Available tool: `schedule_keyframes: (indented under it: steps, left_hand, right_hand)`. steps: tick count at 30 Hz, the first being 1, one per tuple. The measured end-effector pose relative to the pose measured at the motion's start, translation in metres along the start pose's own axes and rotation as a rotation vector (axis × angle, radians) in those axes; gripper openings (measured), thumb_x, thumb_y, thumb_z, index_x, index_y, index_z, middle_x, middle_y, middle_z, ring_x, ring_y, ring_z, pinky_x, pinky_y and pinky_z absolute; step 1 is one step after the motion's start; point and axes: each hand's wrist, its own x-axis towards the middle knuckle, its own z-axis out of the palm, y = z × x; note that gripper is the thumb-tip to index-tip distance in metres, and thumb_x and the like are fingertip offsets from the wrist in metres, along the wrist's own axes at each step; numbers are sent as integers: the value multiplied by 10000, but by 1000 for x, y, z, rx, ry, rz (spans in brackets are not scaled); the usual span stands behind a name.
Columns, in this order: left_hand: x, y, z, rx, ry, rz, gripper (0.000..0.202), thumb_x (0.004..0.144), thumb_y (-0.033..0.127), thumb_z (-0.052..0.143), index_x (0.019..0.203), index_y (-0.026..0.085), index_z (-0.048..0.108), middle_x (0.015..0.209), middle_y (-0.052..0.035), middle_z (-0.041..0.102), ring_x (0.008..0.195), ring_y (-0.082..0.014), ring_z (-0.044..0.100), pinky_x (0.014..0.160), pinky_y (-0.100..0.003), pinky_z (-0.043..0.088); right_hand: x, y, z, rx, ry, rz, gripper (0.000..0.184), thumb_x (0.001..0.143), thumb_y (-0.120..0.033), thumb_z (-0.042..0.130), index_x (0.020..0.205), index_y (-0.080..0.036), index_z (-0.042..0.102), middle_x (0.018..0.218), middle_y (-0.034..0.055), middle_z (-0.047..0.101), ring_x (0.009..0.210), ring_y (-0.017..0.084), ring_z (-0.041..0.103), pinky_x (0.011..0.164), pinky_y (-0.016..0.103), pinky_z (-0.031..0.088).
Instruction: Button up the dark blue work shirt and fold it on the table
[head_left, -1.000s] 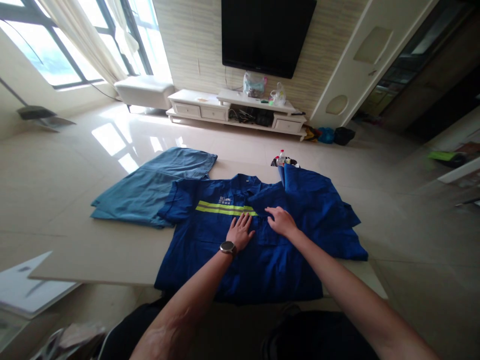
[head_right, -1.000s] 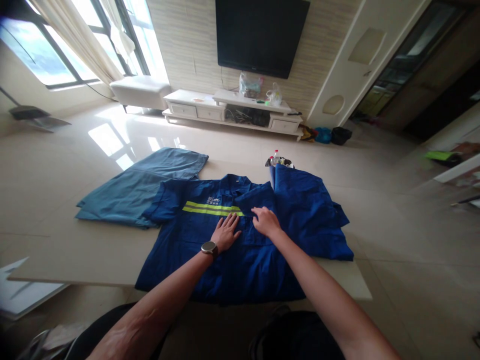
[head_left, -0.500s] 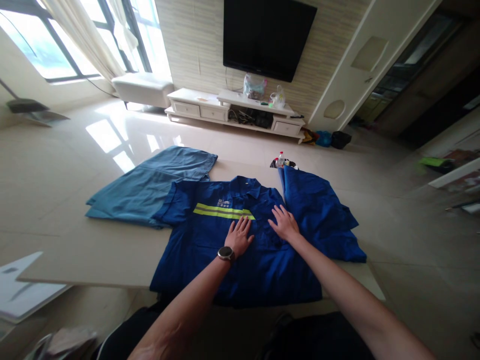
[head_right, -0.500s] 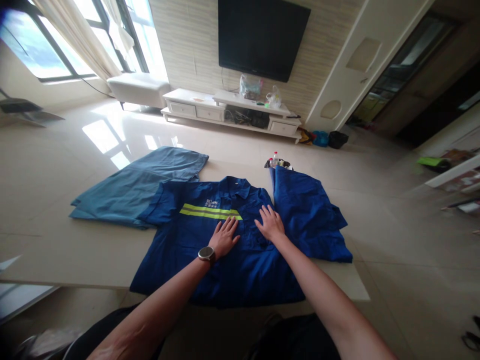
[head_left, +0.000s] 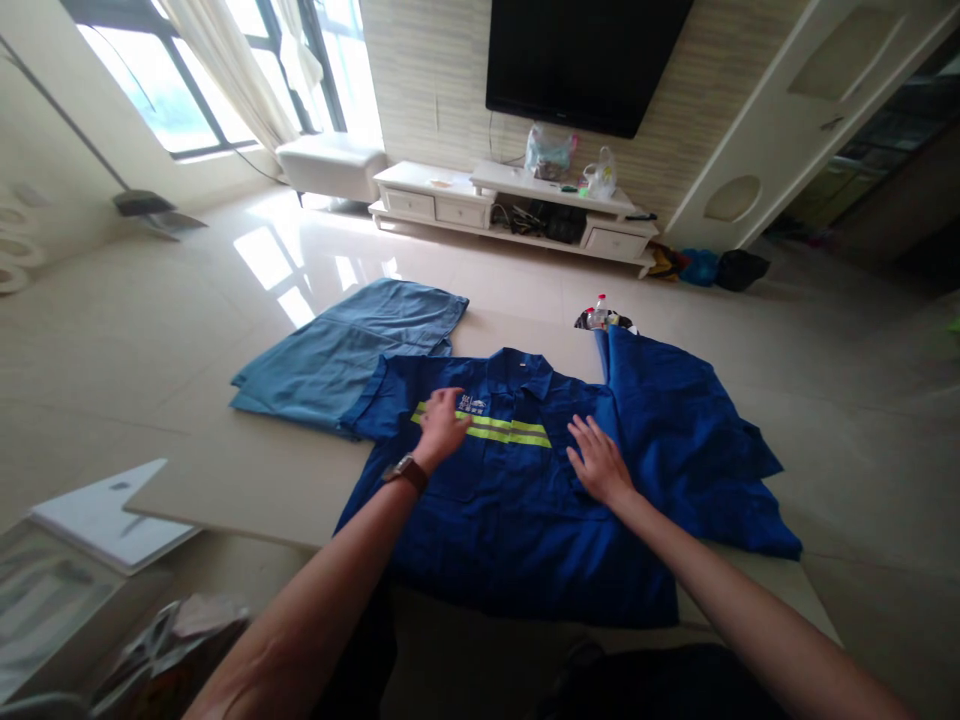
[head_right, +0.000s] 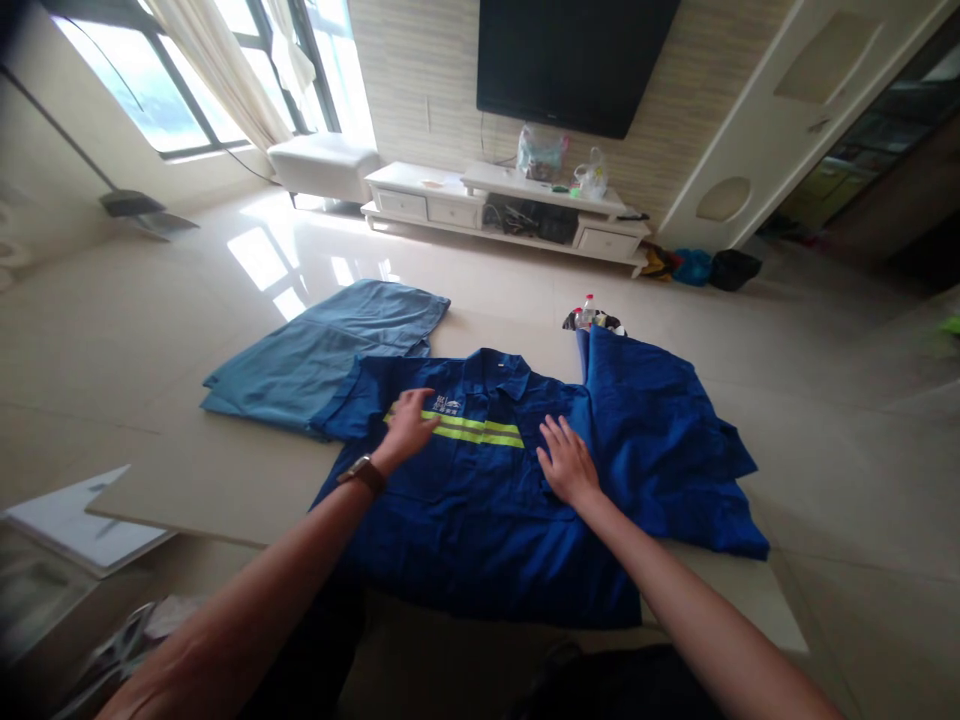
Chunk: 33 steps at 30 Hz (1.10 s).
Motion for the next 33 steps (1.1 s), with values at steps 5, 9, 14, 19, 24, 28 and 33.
schedule_keyframes:
  steps: [5, 9, 14, 19, 24, 28, 33]
  left_hand:
    - [26, -86, -60, -18, 438, -676, 805, 813, 449, 730, 1469, 122, 396, 1536, -284, 370, 1440, -452, 391, 1112, -629, 422]
    - [26, -134, -69, -88, 350, -757, 911, 700, 462, 835, 1417, 50, 450, 1520, -349, 392, 1472, -479, 366, 1116, -624, 434]
    - [31, -150, -77, -255, 340, -560, 643, 684, 303, 829, 1244, 48, 643, 1200, -257, 699, 1163, -397, 667, 1017, -527, 535]
    - [20, -111, -73, -148, 439, -1, 381, 830, 322, 638, 1135, 119, 744, 1053, -135, 747, 967, -272, 705, 939, -418, 563]
    - [-12, -76, -40, 126, -22, 572, 416, 864, 331, 635, 1249, 209, 731, 1330, -111, 681, 1261, -287, 610, 1136, -437, 461]
    - [-21, -88, -18, 323, -153, 437, 782, 868, 349, 667, 1600, 237, 416, 1687, -97, 350, 1570, -330, 291, 1290, -529, 244]
    - [-10, -107, -13, 368, -262, 368, 754, 968, 526, 527, 1649, 301, 295, 1744, -70, 172, 1619, -320, 145, 1292, -617, 116]
  right_hand:
    - [-65, -32, 18, 66, -183, -102, 539, 1059, -409, 375, 1591, -337, 418, 1690, -21, 321, 1594, 264, 222, 1254, 506, 265]
    - [-68, -35, 22, 84, -148, -59, 536, 1039, -366, 411, 1569, -306, 461, 1669, 12, 369, 1581, 269, 258, 1243, 512, 273]
    - [-63, -36, 21, 96, -112, -50, 532, 1007, -311, 453, 1536, -280, 505, 1647, 16, 411, 1565, 260, 294, 1224, 493, 301]
    - [-65, -35, 24, 115, -83, -42, 523, 992, -287, 467, 1512, -275, 527, 1631, 14, 437, 1557, 249, 314, 1220, 484, 309]
    - [-65, -32, 27, 125, -65, -44, 523, 988, -274, 469, 1508, -269, 527, 1622, 19, 451, 1550, 249, 330, 1208, 486, 324]
    - [-65, -31, 29, 128, -38, -49, 505, 980, -267, 483, 1479, -268, 560, 1601, 36, 480, 1533, 261, 362, 1183, 482, 353]
    - [-65, -31, 28, 129, -29, -50, 507, 974, -259, 490, 1476, -267, 565, 1593, 44, 491, 1526, 264, 373, 1160, 480, 374]
